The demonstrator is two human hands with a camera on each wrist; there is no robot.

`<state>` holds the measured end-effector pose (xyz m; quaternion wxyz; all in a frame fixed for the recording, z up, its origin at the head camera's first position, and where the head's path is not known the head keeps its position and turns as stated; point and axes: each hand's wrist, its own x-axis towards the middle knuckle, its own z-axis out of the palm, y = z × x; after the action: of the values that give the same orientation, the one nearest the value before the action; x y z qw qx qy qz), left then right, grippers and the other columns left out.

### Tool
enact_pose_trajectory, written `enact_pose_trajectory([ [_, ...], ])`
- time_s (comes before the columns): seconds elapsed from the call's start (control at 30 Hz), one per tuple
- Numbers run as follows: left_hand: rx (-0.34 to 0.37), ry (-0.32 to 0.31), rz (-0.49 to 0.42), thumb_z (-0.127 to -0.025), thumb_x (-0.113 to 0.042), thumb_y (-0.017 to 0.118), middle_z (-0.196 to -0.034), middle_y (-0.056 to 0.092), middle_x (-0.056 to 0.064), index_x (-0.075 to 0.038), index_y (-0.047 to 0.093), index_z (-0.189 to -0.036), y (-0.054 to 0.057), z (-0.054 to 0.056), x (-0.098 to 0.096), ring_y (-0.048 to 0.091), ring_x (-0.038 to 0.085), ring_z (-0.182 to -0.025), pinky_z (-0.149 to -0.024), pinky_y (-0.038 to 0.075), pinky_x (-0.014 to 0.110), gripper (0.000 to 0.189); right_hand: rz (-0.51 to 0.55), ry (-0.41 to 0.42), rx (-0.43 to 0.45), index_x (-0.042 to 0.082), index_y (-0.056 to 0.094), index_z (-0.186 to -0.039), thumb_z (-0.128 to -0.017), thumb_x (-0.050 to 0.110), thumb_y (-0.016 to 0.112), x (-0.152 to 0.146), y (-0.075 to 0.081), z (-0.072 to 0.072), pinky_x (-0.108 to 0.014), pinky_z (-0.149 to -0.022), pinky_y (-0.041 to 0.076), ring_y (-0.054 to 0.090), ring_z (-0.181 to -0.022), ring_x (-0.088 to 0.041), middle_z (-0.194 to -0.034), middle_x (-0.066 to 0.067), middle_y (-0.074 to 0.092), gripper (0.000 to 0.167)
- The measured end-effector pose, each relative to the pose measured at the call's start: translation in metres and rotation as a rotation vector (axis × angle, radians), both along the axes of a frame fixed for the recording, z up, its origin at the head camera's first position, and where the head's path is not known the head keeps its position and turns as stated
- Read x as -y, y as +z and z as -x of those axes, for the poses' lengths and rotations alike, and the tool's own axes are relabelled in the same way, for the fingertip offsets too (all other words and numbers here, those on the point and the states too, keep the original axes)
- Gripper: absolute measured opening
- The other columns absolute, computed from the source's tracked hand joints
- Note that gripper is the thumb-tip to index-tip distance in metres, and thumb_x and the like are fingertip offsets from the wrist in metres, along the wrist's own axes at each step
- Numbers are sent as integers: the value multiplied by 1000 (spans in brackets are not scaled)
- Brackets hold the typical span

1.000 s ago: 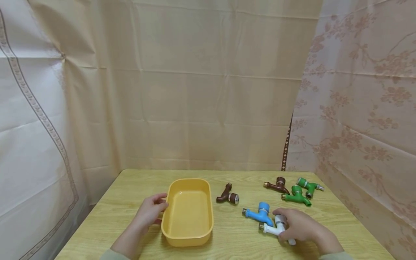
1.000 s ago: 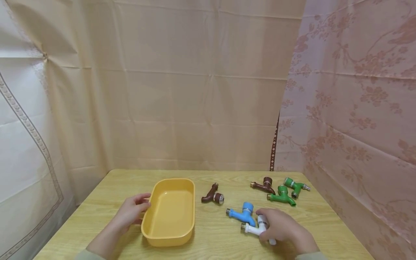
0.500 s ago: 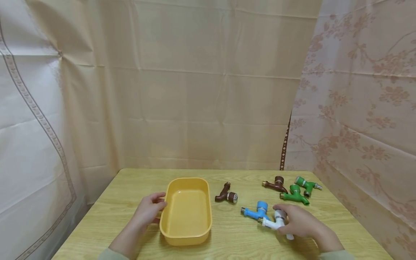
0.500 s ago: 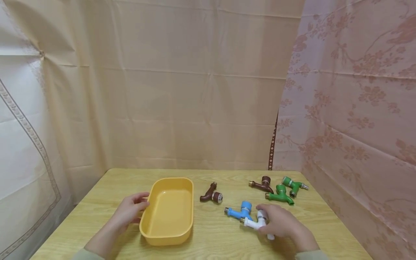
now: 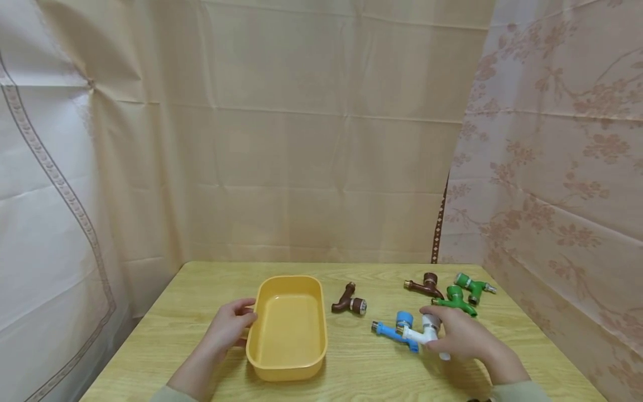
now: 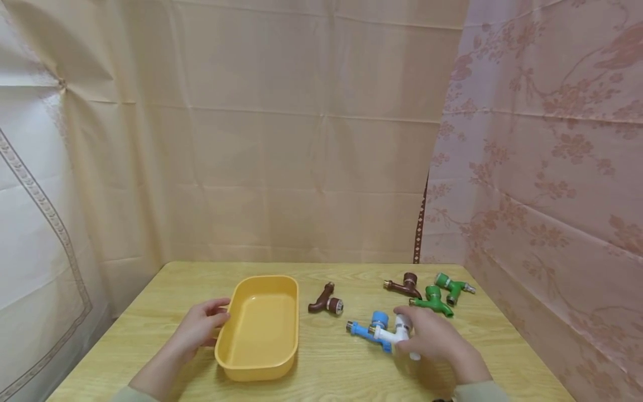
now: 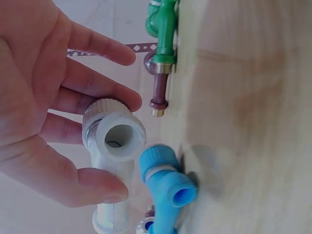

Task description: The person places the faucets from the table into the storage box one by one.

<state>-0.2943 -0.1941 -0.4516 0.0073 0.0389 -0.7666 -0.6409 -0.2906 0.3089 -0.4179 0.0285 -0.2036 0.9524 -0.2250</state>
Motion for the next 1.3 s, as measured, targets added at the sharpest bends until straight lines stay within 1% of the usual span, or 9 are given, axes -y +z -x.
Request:
enact_pose_trajectory([
  [0.13,-3,-4,0,-97,-5,61,-121,57,23,5,52,-142,0,1,0,64,31,-97,-63,63,49,47,1,-1,-29,1,57,-140,-77,27,88,5,8,2,-28,-57,43,53,-70,-9,-111,-1,69,74],
  [0.27,-1,-7,-4,-98,-5,60,-121,57,23,5,51,-142,-1,1,1,64,32,-97,-64,63,50,47,21,-7,-48,1,56,-142,-77,21,87,11,16,5,-28,-55,43,52,-66,-11,-116,-6,69,74],
  [0.6,7,-5,-11,-98,-5,60,-121,57,24,5,51,-142,-1,1,2,64,32,-97,-65,63,50,46,-1,-50,-113,5,56,-143,-78,24,89,26,30,18,-33,-60,45,56,-74,-15,-118,-7,68,75],
  [0.8,6,-3,-8,-98,-4,60,-121,57,24,5,52,-142,-2,2,1,64,31,-96,-64,63,50,46,-22,-46,-177,7,57,-142,-77,29,90,38,37,24,-36,-70,53,64,-95,-19,-119,-6,68,75],
  [0.87,5,-4,-6,-98,-5,60,-121,57,24,5,51,-142,-2,2,1,64,31,-95,-64,63,50,46,-26,-40,-187,6,57,-143,-78,28,89,42,39,25,-36,-70,53,64,-97,-20,-121,-7,67,76],
  [0.97,3,-5,-9,-98,-5,60,-121,57,24,5,51,-142,-2,1,1,64,31,-96,-64,63,50,46,-34,-38,-189,7,55,-144,-79,27,88,49,42,28,-33,-63,51,62,-89,-17,-123,-7,67,76],
  [1.1,0,-5,-13,-97,-4,60,-120,57,23,5,52,-142,-1,0,1,64,30,-96,-64,63,50,46,-40,-25,-210,7,56,-144,-79,27,87,58,47,30,-29,-55,44,54,-74,-13,-119,-7,68,76],
  [1.2,3,-4,-9,-98,-4,60,-119,57,22,5,52,-142,0,-1,1,64,30,-95,-64,63,48,46,-49,-21,-233,8,56,-145,-78,30,88,64,49,32,-30,-57,45,55,-75,-12,-119,-7,68,77],
  [1.3,3,-5,-7,-98,-4,60,-119,57,23,5,52,-142,1,-2,1,64,30,-95,-64,63,48,46,-62,-16,-258,9,55,-145,-78,33,88,70,51,34,-31,-59,46,60,-83,-15,-122,-7,68,78],
])
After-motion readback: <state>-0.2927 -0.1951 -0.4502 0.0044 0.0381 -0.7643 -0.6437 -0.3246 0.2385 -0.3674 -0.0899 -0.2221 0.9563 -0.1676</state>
